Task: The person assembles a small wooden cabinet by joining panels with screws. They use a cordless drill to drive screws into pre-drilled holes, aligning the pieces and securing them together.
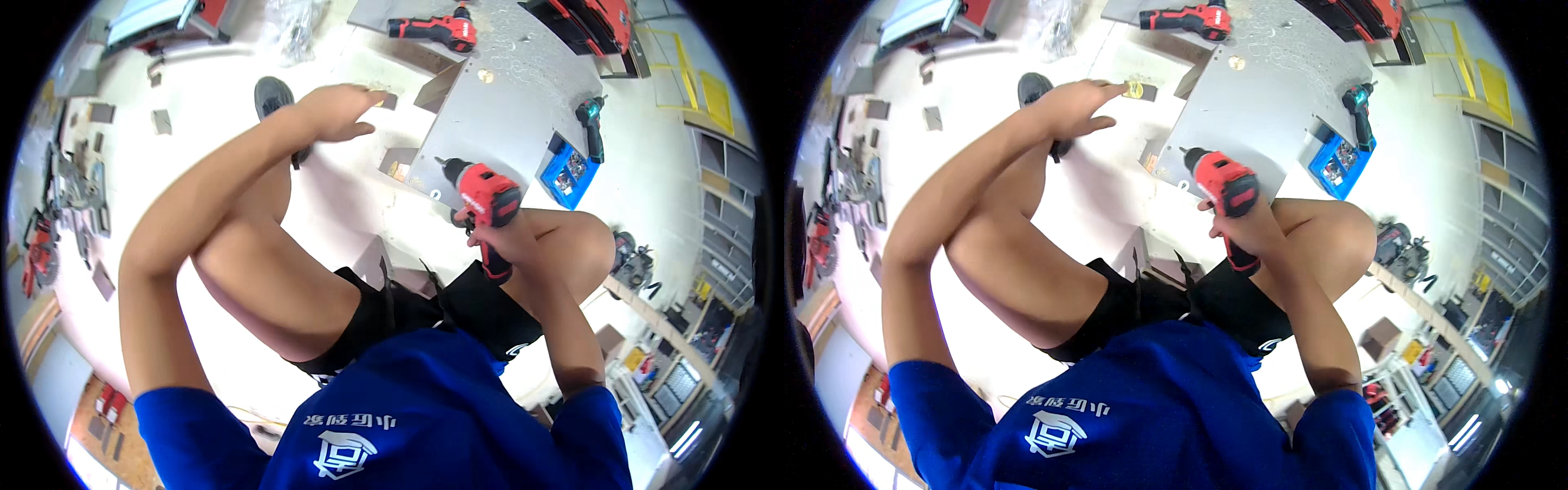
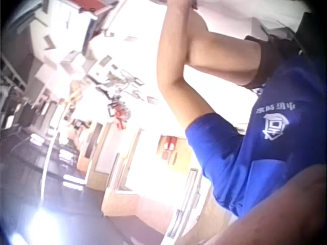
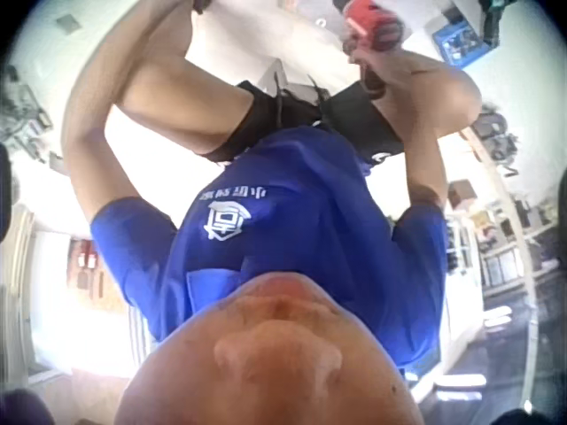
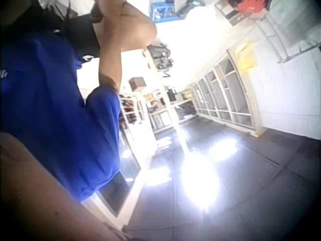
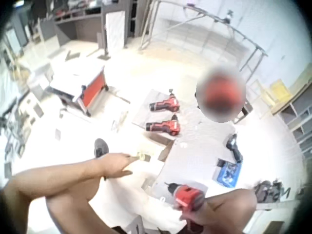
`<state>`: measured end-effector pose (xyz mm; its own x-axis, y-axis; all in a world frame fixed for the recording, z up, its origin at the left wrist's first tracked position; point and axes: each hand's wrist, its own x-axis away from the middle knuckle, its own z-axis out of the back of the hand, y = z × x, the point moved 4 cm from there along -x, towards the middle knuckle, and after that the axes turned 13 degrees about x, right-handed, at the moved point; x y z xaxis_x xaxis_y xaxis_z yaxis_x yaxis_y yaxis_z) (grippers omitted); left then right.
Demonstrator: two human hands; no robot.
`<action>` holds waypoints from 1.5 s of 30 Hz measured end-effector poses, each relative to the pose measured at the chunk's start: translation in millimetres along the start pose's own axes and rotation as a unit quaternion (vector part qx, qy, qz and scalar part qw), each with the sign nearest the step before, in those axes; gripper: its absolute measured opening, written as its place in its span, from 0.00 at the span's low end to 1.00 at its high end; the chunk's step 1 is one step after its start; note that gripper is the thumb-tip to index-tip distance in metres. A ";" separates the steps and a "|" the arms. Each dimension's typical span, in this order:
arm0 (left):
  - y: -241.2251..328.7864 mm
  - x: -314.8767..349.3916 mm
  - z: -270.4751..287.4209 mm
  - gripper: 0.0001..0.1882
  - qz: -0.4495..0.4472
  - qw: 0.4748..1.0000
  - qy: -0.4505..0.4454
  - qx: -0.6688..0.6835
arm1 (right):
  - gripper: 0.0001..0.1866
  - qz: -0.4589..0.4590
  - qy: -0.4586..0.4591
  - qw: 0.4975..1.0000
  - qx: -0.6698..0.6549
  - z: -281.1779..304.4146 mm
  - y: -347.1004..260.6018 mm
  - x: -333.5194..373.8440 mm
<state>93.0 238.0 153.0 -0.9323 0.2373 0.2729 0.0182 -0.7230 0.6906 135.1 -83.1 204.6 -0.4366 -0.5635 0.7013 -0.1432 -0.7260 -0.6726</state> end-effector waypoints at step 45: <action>20.7 -3.1 -110.1 0.24 0.190 0.910 0.369 0.016 | 0.06 0.185 0.348 0.851 -0.347 225.7 90.6 125.8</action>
<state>56.5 150.9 92.8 -0.8449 -0.5345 -0.0205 0.3888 -0.6400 0.6627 267.7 -308.7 285.2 -0.9517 -0.1576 0.2635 -0.2657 -0.0069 -0.9640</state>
